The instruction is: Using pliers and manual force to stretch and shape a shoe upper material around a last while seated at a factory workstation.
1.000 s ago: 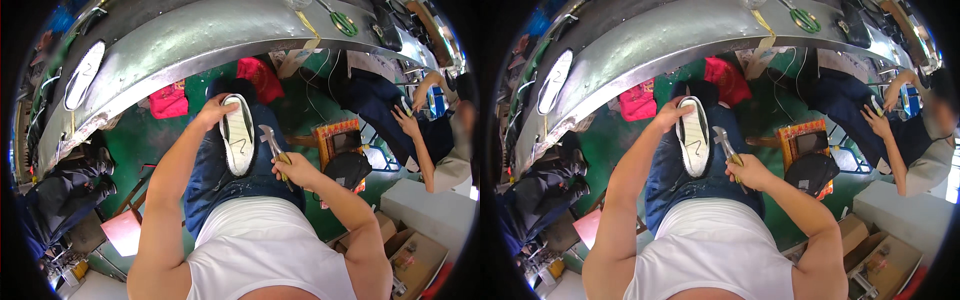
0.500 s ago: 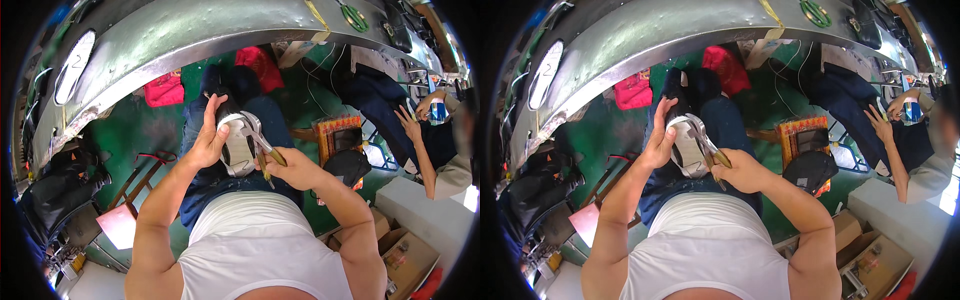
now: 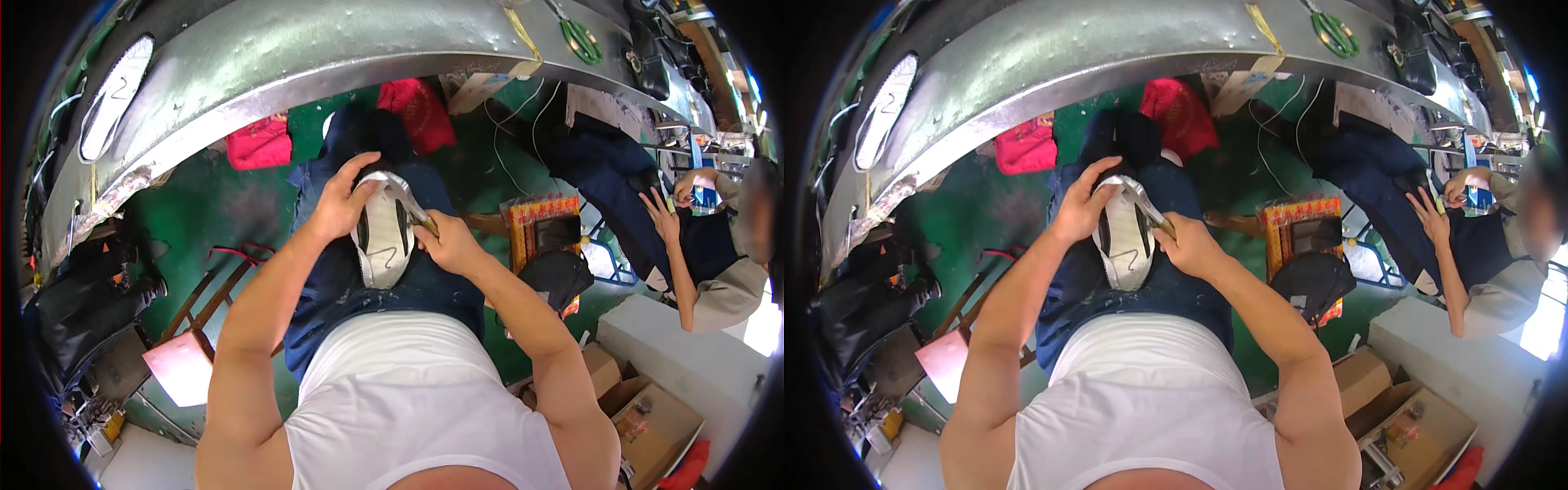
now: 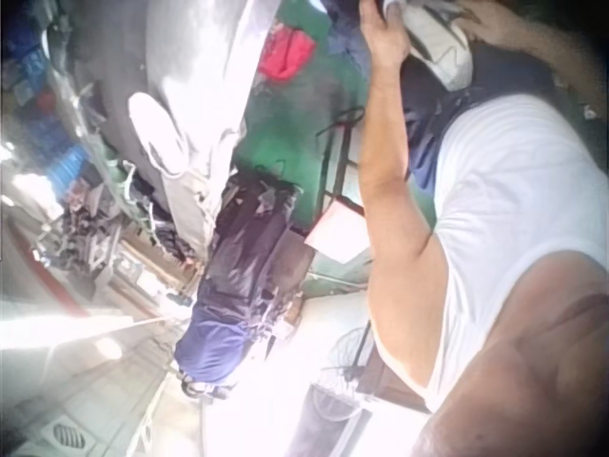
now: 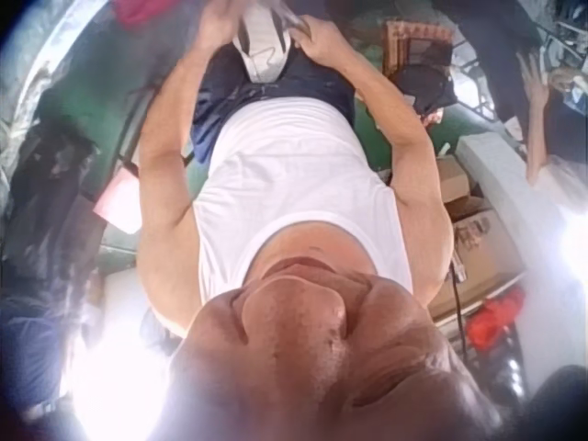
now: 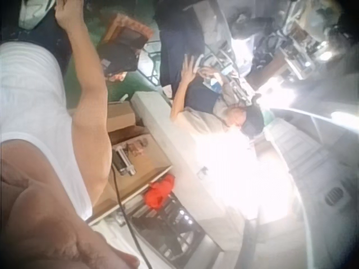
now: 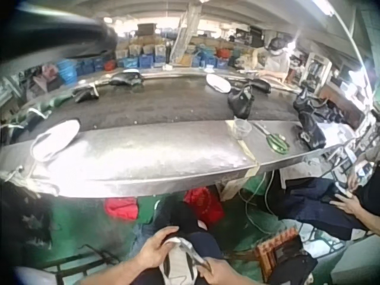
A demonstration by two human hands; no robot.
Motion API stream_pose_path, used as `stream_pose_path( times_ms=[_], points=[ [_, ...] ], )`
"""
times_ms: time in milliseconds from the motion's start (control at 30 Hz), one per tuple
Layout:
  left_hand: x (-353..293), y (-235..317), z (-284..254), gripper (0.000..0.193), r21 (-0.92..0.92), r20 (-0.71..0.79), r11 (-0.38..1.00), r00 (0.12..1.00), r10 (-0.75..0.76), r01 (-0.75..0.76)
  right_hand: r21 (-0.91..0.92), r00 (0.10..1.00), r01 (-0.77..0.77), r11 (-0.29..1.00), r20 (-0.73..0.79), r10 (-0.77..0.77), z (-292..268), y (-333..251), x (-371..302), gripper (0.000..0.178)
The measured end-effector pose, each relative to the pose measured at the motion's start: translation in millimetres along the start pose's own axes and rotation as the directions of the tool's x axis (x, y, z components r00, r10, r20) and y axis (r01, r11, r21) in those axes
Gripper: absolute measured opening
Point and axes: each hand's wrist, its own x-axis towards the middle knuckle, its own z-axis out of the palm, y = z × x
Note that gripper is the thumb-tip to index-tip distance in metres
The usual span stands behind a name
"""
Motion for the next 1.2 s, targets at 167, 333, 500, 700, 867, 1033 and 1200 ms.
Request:
stream_pose_path(
  times_ms=[167,333,500,700,867,1033,1200],
  points=[
    [2.1,8.3,0.4,0.049,-0.144,0.088,0.982,0.99,-0.109,0.121,-0.209,0.985,-0.149,0.966,0.059,0.165,-18.4,-34.9,-19.4,0.02],
    [17.1,17.6,9.1,0.045,-0.386,0.084,0.833,0.914,-0.396,0.396,-0.367,0.98,-0.13,0.921,0.097,0.176,-33.2,-39.2,-12.1,0.022],
    [21.5,13.4,5.4,0.049,-0.233,0.113,0.912,0.941,-0.32,0.339,0.239,0.866,-0.463,0.853,0.328,0.378,-59.4,-51.3,-18.4,0.025],
    [15.8,17.8,0.6,0.062,-0.394,0.246,0.83,0.916,-0.318,0.394,-0.196,0.977,-0.205,0.959,0.017,0.213,-20.2,-29.5,16.8,0.037],
    [-29.3,20.2,18.0,0.051,0.078,-0.002,0.898,0.901,-0.434,0.433,-0.1,0.94,-0.31,0.945,0.119,0.321,-36.5,-34.8,-7.3,0.045],
    [-59.8,11.4,30.8,0.068,-0.084,-0.014,0.921,0.924,-0.382,0.379,0.002,0.938,-0.32,0.947,-0.139,0.317,0.3,-2.8,-7.1,0.057],
    [-67.5,29.9,34.7,0.098,-0.356,0.192,0.763,0.841,-0.505,0.54,0.041,0.928,-0.352,0.935,-0.115,0.354,-1.4,24.1,-10.2,0.043]
  ],
)
